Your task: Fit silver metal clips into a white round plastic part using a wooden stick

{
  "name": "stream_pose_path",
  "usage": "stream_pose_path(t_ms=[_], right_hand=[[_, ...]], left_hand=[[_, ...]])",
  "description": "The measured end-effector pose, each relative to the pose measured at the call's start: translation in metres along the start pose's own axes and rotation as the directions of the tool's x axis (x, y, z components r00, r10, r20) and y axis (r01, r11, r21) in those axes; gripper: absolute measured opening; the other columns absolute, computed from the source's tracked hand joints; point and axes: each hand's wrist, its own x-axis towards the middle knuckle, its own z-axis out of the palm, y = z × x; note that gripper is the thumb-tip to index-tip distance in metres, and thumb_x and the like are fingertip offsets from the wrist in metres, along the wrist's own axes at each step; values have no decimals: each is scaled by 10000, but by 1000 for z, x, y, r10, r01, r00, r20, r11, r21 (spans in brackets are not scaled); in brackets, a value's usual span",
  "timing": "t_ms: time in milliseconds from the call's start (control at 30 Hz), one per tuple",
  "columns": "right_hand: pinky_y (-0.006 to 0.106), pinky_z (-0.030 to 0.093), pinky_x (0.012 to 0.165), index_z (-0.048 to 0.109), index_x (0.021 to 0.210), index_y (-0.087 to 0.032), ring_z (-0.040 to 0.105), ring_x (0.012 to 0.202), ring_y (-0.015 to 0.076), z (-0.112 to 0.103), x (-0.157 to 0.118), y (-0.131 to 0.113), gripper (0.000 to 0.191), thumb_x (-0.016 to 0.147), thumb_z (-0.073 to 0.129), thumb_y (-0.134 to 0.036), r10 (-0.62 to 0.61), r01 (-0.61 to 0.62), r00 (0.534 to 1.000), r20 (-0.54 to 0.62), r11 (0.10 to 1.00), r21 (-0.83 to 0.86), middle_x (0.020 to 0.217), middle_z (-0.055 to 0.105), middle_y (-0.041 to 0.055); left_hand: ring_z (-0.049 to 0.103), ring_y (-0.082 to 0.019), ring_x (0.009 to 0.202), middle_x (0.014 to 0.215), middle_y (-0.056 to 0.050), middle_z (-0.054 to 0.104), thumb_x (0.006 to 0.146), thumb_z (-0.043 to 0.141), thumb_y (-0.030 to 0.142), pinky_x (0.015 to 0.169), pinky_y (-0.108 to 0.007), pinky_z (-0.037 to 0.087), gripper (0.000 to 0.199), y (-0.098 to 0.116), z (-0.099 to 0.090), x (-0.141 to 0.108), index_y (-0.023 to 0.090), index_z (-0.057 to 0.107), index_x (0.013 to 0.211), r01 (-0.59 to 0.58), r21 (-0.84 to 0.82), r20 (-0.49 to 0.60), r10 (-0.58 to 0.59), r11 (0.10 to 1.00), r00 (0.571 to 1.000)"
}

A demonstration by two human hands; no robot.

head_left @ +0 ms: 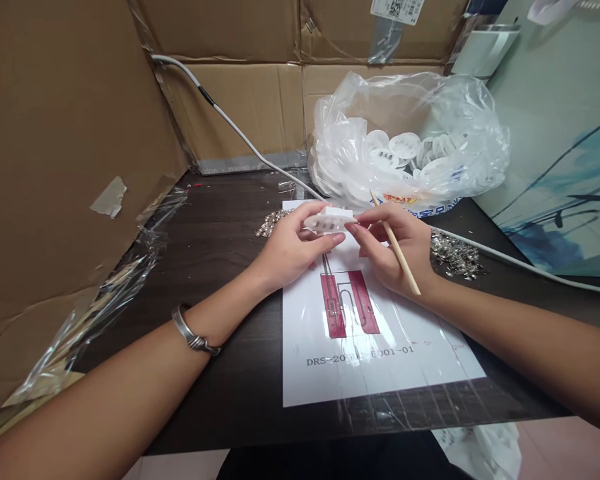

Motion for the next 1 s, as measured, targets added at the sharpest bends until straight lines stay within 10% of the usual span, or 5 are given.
stream_pose_path(t_ms=[300,700,1000], right_hand=[[254,480,529,644,870,-216,589,602,97,-4,3,5,96,838,637,-126,-229,231,973,34,967,-103,727,616,-20],[266,488,528,614,903,-266,585,592,110,-8,9,4,156,858,606,-117,-511,518,855,88,830,-207,704,637,-20],[275,539,543,585,1070,-224,606,549,85,-4,5,9,282,823,594,-89,-252,257,966,62,964,-74,1001,705,29]], left_hand=[[637,-166,709,950,-105,644,773,717,457,453,-215,486,653,3,-6,-1,125,495,1290,62,-34,49,-61,997,997],[649,-319,1058,1131,-97,612,746,727,256,613,-326,620,685,2,-7,-7,253,396,1346,123,-336,252,-36,934,967],[683,-174,630,887,-37,658,658,731,99,534,-271,570,704,0,-6,1,212,380,1258,105,-371,5,-111,923,994]])
